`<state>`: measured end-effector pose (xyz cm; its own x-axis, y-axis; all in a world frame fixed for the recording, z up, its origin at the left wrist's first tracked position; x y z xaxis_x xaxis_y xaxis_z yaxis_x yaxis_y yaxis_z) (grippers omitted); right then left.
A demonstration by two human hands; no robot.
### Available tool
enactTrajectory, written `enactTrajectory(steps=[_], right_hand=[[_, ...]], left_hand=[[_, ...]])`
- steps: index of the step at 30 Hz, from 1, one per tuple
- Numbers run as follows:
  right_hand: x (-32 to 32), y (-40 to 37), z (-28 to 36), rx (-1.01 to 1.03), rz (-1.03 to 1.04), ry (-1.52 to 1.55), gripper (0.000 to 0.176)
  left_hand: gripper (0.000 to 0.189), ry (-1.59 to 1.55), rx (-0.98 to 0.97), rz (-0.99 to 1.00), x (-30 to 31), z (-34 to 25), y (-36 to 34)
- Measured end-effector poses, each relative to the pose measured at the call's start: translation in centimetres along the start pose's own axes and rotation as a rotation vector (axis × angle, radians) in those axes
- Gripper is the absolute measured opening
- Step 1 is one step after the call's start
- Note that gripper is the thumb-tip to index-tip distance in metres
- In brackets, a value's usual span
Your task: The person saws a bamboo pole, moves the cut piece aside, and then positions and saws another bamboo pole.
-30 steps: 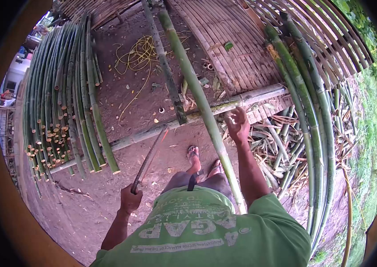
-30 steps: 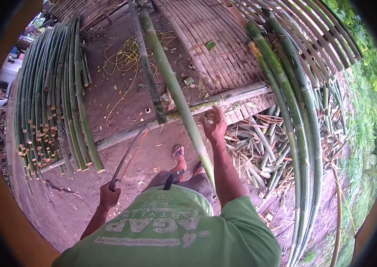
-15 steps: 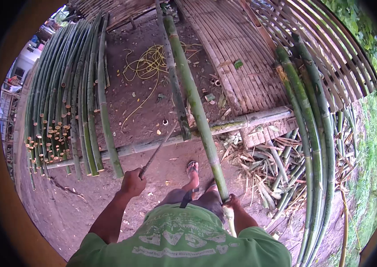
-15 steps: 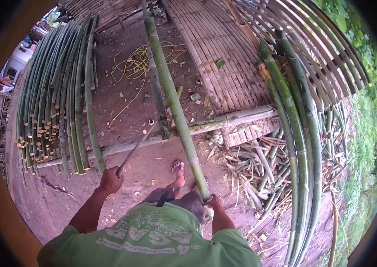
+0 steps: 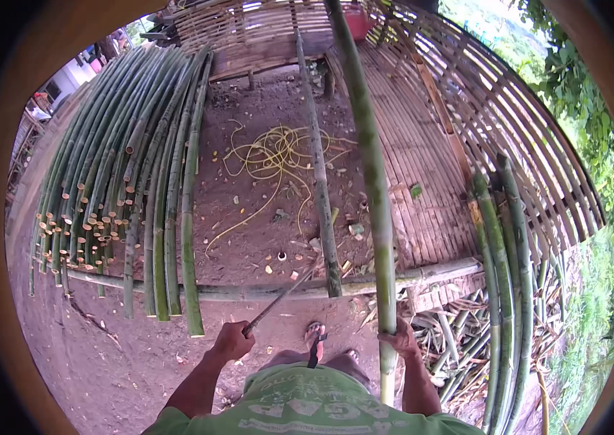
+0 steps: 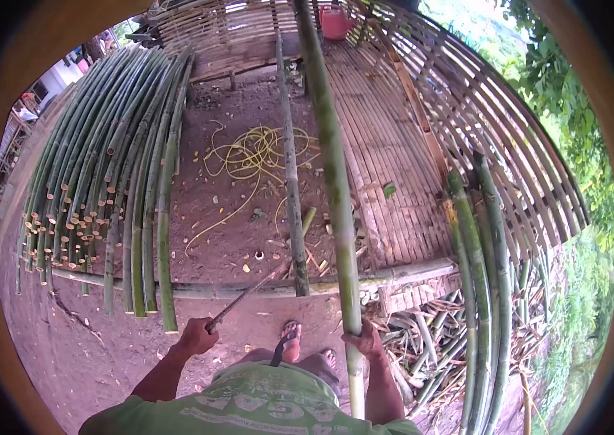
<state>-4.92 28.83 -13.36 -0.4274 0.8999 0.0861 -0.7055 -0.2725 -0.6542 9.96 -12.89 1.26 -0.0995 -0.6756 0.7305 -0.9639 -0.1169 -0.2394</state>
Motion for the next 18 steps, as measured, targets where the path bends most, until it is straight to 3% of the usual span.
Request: enactTrajectory(steps=[3,5,9,11,14,15,16,18], right_hand=[[-0.5,0.7,-1.4,-0.162,-0.074,-0.341,0.06],[-1.9,1.2,0.6,-0.209,-0.32,-0.479,0.057],[-2.8,6.2,0.8,-0.278,-0.423,-0.609,0.059],[-2.7,9.0,2.7,-0.289,-0.363,-0.613,0.058],[-3.2,13.1,10.9,-0.054,-0.41,-0.595,0.051],[-3.9,13.0,15.0,0.083,-0.562,-0.58,0.058],[-4.0,14.7,18.0,0.081,-0.533,-0.518,0.067],[-4.0,19.5,22.6,0.327,-0.48,-0.442,0.073]], left_hand=[[0.016,-0.052,-0.029,-0.073,0.5,1.8,0.7],[0.015,-0.055,-0.067,-0.114,0.9,2.1,0.9],[0.016,-0.059,-0.067,-0.16,1.7,2.8,0.2],[0.016,-0.112,-0.04,-0.188,1.6,3.5,-0.6],[0.017,-0.09,0.079,-0.161,0.8,4.4,-0.7],[0.017,-0.09,0.089,-0.173,0.8,4.1,-0.6],[0.017,-0.091,0.099,-0.189,0.8,3.6,-0.6],[0.018,-0.124,0.158,-0.222,0.7,2.8,-0.3]])
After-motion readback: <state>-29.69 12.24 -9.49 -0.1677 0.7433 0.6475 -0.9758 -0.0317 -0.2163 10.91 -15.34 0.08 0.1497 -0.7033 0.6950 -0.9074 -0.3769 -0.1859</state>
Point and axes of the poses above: each hand's wrist, its own y-axis towards the middle knuckle, its own x-axis out of the back of the hand, z = x × y, the point moved 5 cm from there along y, towards the middle knuckle, and after that the axes turned 15 degrees about -x, right-handed, at the moved point
